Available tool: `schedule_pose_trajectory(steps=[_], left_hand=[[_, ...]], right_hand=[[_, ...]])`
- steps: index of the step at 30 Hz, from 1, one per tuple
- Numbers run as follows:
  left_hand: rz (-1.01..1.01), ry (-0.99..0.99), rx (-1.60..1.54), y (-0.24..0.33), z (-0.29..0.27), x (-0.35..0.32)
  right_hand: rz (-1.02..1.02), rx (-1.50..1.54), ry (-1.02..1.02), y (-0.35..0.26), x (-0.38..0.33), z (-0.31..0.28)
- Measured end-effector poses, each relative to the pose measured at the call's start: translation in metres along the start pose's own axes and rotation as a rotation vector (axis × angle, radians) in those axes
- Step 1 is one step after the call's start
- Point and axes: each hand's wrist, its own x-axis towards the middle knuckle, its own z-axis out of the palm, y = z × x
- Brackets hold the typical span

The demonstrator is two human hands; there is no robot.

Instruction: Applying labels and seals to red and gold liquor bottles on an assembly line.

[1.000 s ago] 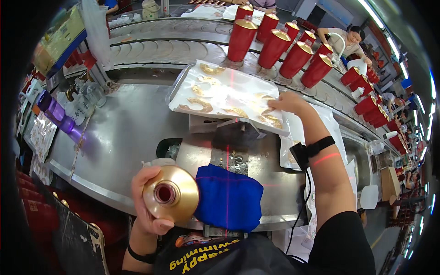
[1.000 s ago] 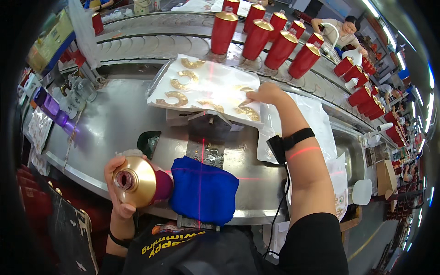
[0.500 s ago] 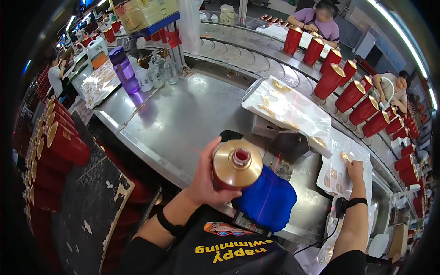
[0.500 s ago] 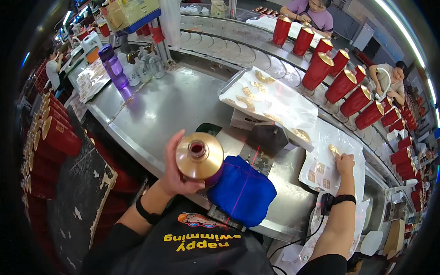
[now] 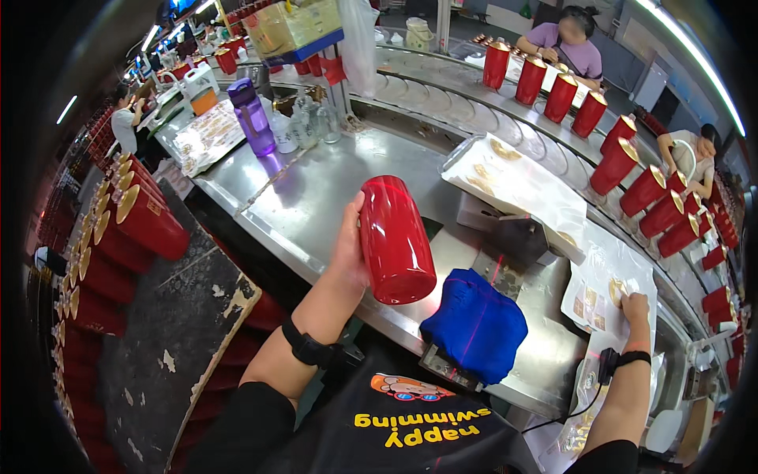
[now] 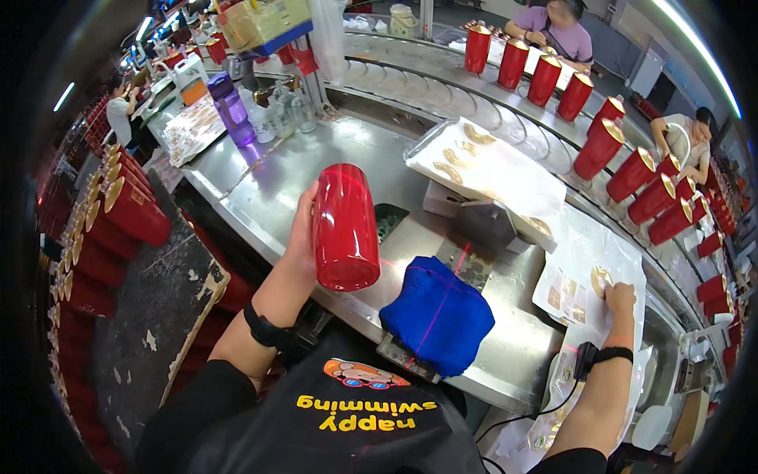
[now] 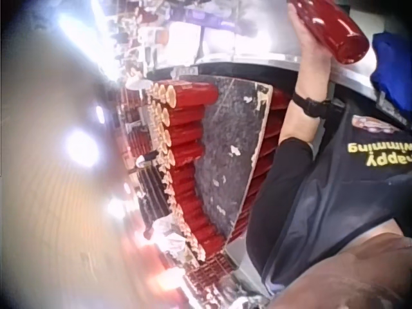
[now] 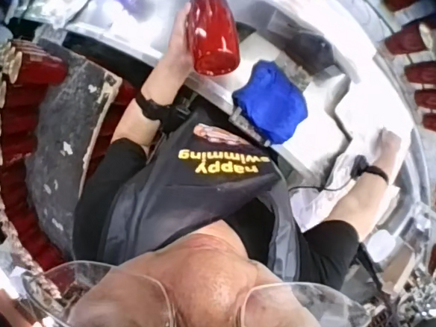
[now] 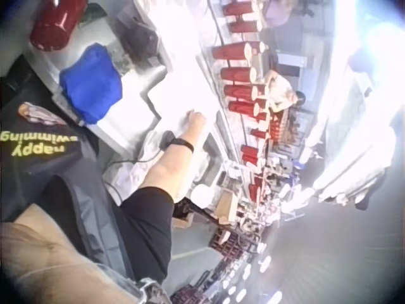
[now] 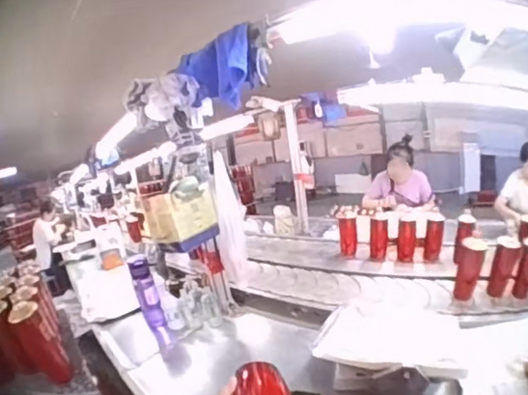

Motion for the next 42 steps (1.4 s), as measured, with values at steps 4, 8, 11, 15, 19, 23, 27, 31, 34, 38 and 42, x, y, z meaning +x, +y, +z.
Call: schedule_pose_trajectory(steps=[4, 8, 11, 15, 19, 23, 27, 31, 34, 38, 42], left_hand=[[-0.017, 0.033, -0.005, 0.002, 0.004, -0.002], [0.025, 0.044, 0.064, 0.006, 0.005, -0.004], [0.037, 0.002, 0.056, 0.007, 0.010, -0.004], [0.046, 0.026, 0.021, 0.006, 0.010, 0.000], [0.356, -0.010, 0.293, -0.013, 0.013, -0.010], [0.729, 0.023, 0.744, -0.044, 0.003, -0.019], [0.852, 0.028, 0.966, -0.062, 0.004, -0.033], [0.836, -0.135, 1.027, -0.070, 0.001, -0.044], [0.767, -0.185, 1.002, -0.059, 0.002, -0.049], [0.879, -0.141, 1.388, -0.044, 0.018, -0.053], [0.859, -0.033, 1.354, -0.055, 0.002, -0.055]], right_hand=[[0.060, 0.268, -0.048, 0.006, 0.004, -0.018], [0.346, 0.742, -0.121, -0.045, 0.000, -0.081], [0.317, 0.879, -0.127, -0.070, -0.005, -0.124], [0.271, 1.037, -0.134, -0.102, -0.011, -0.164], [0.141, 1.113, 0.001, -0.133, -0.018, -0.188], [-0.059, 1.187, 0.191, -0.174, -0.027, -0.203], [-0.172, 1.437, 0.170, -0.254, -0.063, -0.260], [-0.328, 1.604, 0.134, -0.320, -0.087, -0.292], [-0.533, 1.646, 0.160, -0.360, -0.097, -0.312], [-0.627, 1.690, 0.172, -0.390, -0.107, -0.339], [-0.854, 1.541, 0.257, -0.400, -0.137, -0.354]])
